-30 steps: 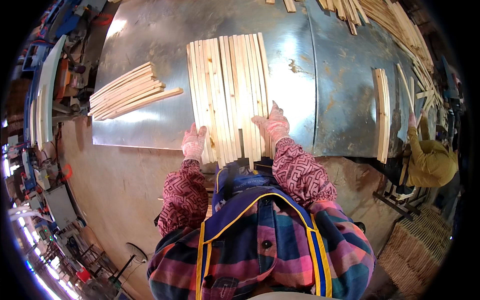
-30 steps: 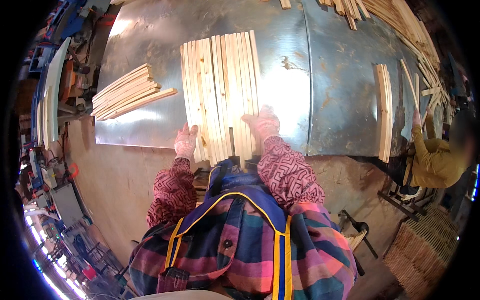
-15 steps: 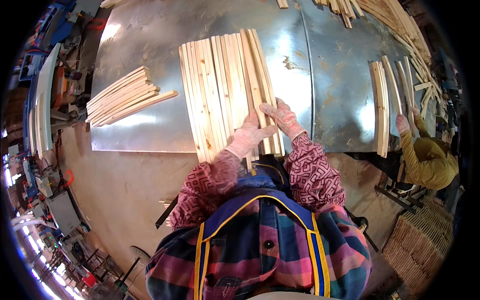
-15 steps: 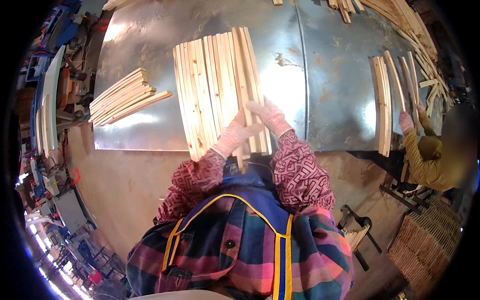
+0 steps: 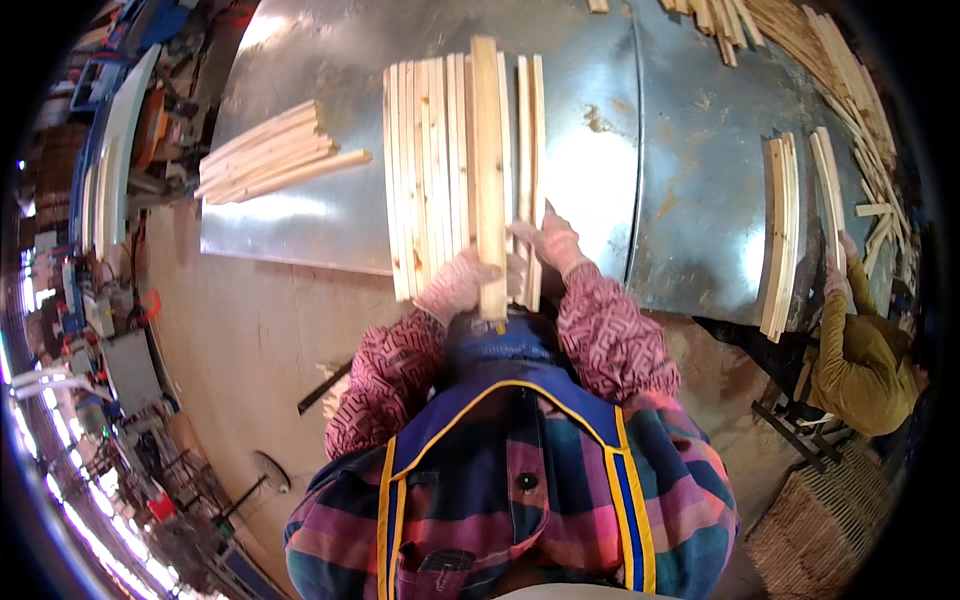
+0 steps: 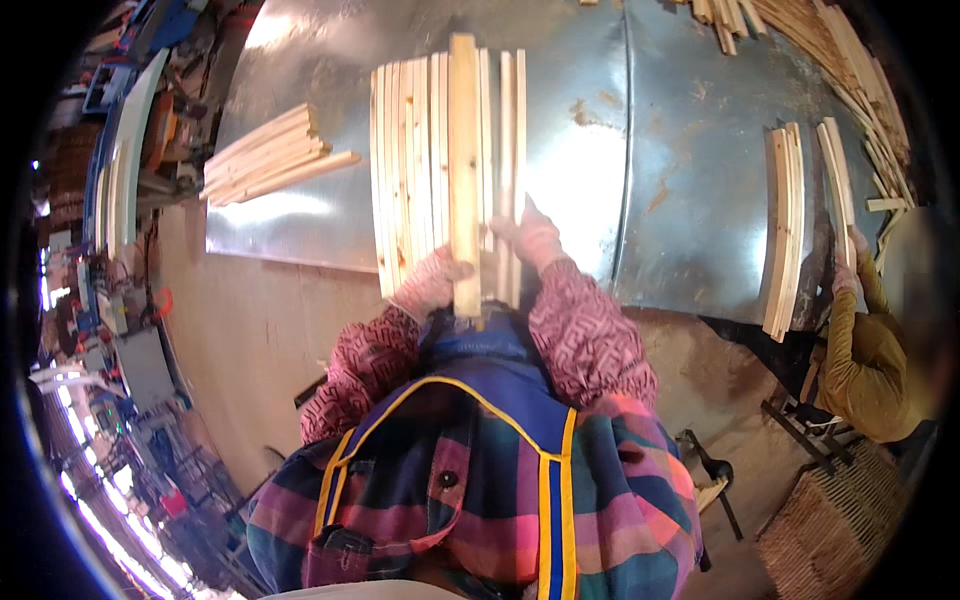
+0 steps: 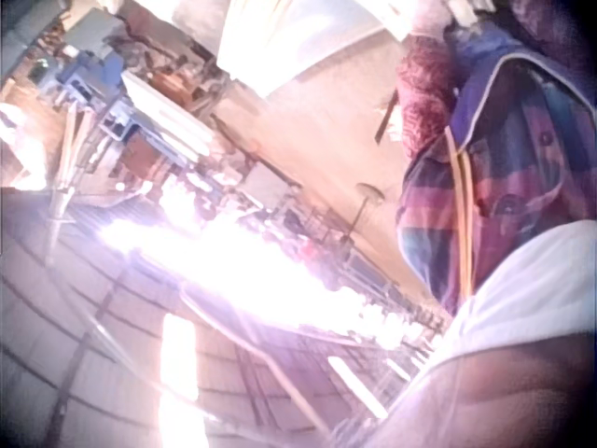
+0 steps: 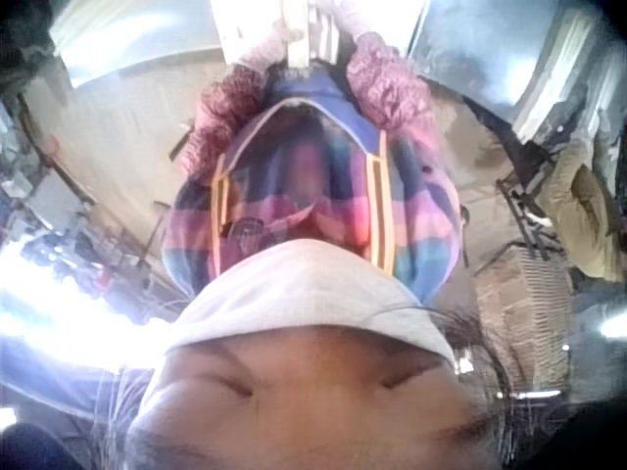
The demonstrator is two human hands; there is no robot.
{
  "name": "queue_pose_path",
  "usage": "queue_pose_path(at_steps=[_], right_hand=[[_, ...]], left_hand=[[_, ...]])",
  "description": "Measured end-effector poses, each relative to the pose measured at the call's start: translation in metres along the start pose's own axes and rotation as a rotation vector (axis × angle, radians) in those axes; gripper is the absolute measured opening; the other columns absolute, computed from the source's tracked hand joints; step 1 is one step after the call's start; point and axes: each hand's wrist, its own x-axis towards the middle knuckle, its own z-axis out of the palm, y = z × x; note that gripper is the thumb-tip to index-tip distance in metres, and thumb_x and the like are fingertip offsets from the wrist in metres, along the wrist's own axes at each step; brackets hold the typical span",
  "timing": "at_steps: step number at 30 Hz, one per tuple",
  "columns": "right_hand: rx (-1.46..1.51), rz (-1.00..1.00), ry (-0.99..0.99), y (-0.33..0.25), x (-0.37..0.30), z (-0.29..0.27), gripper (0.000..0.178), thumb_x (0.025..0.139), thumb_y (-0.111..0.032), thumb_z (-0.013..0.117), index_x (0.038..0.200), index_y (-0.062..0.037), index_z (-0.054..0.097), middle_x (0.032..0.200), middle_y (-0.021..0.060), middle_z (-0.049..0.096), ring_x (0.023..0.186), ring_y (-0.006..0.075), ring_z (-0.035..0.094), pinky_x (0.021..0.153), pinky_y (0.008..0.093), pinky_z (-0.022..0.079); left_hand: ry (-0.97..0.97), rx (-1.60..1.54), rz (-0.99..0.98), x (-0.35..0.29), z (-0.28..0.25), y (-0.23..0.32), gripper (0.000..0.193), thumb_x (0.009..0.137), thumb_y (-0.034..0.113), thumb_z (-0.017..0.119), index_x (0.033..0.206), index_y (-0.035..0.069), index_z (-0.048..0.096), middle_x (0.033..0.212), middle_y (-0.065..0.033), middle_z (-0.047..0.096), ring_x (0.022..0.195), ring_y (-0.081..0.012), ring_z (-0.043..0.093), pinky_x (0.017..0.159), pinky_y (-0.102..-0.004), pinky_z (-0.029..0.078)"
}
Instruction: The person gathers thin wooden slats from a metal table and a conveyor belt, aligns them into neat bundles, and stacks them on a metal rack. The person wears pink patterned gloves and a plaid shirt while performing the repetitive stacking task in a workshop environment.
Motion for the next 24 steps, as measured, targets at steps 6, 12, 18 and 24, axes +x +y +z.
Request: queue_pose_path(at_steps=[6, 12, 18, 24], right_hand=[[1.111, 0.097, -0.289, 0.039, 0.026, -0.004, 0.07, 0.095, -0.054, 0.06, 0.126, 0.0086, 0.056, 0.105, 0.0153, 0.065, 0.101, 0.026, 0.064, 0.089, 0.0361, 0.055], [1.553, -0.032, -0.356, 0.036, 0.014, -0.042, 0.096, 0.09, -0.076, 0.033, 0.135, 0.008, 0.049, 0.111, 0.0187, 0.063, 0.099, 0.0281, 0.065, 0.09, 0.0407, 0.057], [1.424, 0.048, -0.331, 0.028, 0.006, -0.045, 0.099, 0.094, -0.074, 0.011, 0.144, 0.0065, 0.039, 0.122, 0.0248, 0.061, 0.104, 0.0326, 0.067, 0.094, 0.0443, 0.057], [0.266, 0.182, -0.143, 0.0, 0.019, -0.031, 0.058, 0.099, -0.042, 0.053, 0.138, 0.0006, 0.049, 0.122, 0.0166, 0.065, 0.105, 0.0264, 0.066, 0.095, 0.033, 0.053]], left_hand=[[0.581, -0.105, 0.273, -0.058, -0.069, 0.038, 0.044, 0.085, 0.0, 0.061, 0.128, 0.001, 0.055, 0.101, -0.013, 0.066, 0.086, -0.0279, 0.066, 0.075, -0.0403, 0.06], [1.435, -0.038, 0.354, -0.074, -0.215, 0.068, 0.03, 0.085, 0.016, 0.067, 0.111, 0.003, 0.059, 0.097, -0.0134, 0.065, 0.083, -0.0281, 0.067, 0.068, -0.0416, 0.058], [1.415, 0.187, 0.167, -0.047, -0.327, 0.115, 0.044, 0.088, 0.042, 0.063, 0.106, 0.003, 0.054, 0.082, -0.0122, 0.061, 0.07, -0.0268, 0.062, 0.059, -0.0411, 0.052], [1.2, 0.311, 0.008, -0.001, -0.352, 0.197, 0.054, 0.093, 0.061, 0.059, 0.077, 0.009, 0.051, 0.055, -0.0073, 0.047, 0.046, -0.0241, 0.05, 0.043, -0.0406, 0.042]])
